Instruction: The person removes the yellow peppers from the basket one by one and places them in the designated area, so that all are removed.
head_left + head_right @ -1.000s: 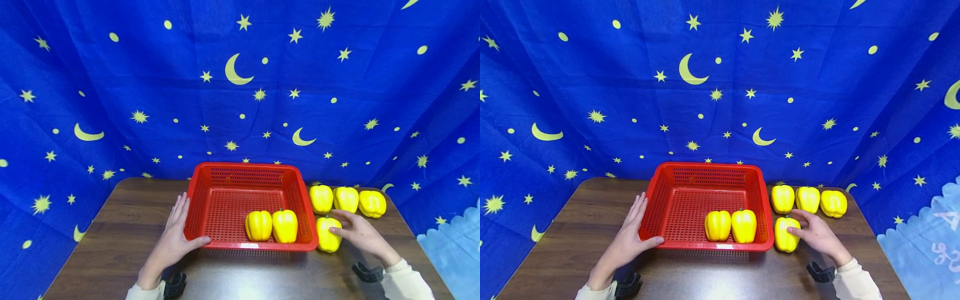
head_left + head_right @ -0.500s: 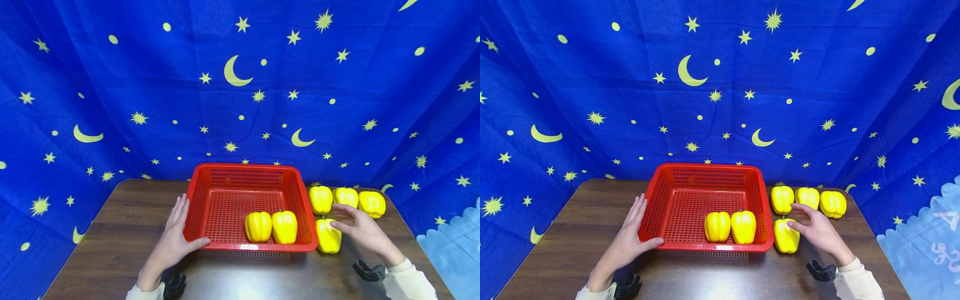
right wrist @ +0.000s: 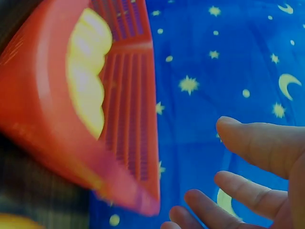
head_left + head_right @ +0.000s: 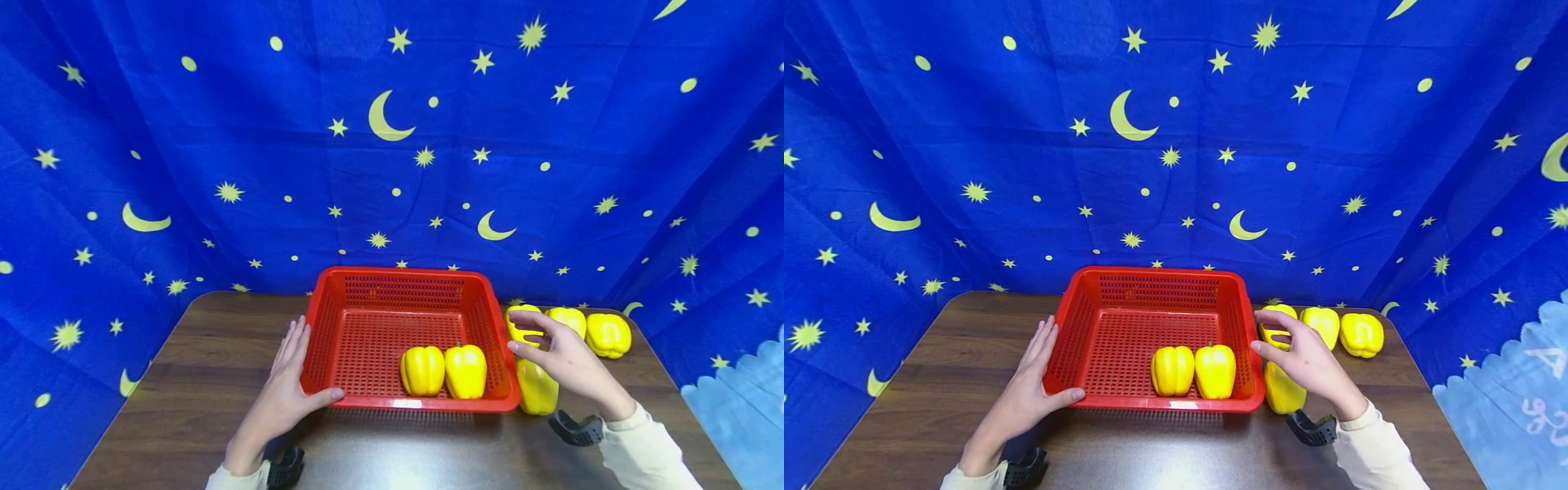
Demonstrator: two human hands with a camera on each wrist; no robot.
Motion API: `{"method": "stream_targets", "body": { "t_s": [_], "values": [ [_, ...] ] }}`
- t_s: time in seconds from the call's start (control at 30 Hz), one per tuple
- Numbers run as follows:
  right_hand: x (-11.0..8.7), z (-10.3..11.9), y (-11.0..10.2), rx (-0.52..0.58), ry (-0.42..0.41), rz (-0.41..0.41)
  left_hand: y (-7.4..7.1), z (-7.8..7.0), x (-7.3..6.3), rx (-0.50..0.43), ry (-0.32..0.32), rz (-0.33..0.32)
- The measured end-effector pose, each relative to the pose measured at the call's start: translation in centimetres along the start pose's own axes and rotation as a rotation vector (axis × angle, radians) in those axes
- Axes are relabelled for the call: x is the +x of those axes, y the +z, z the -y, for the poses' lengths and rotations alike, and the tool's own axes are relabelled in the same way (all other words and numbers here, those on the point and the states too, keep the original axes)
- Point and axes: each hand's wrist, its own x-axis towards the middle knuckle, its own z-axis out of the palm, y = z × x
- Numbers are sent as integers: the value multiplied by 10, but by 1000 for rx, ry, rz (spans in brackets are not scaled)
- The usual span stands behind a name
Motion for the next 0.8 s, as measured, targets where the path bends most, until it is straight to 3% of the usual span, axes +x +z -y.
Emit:
{"method": "stream_targets", "body": {
  "t_s": [0.53, 0.8],
  "values": [
    [42, 30, 38, 16, -119, 111, 0, -1, 1, -12, -5, 6],
    [61, 34, 54, 55, -99, 188, 1, 0, 0, 8, -24, 7]
  ]
}}
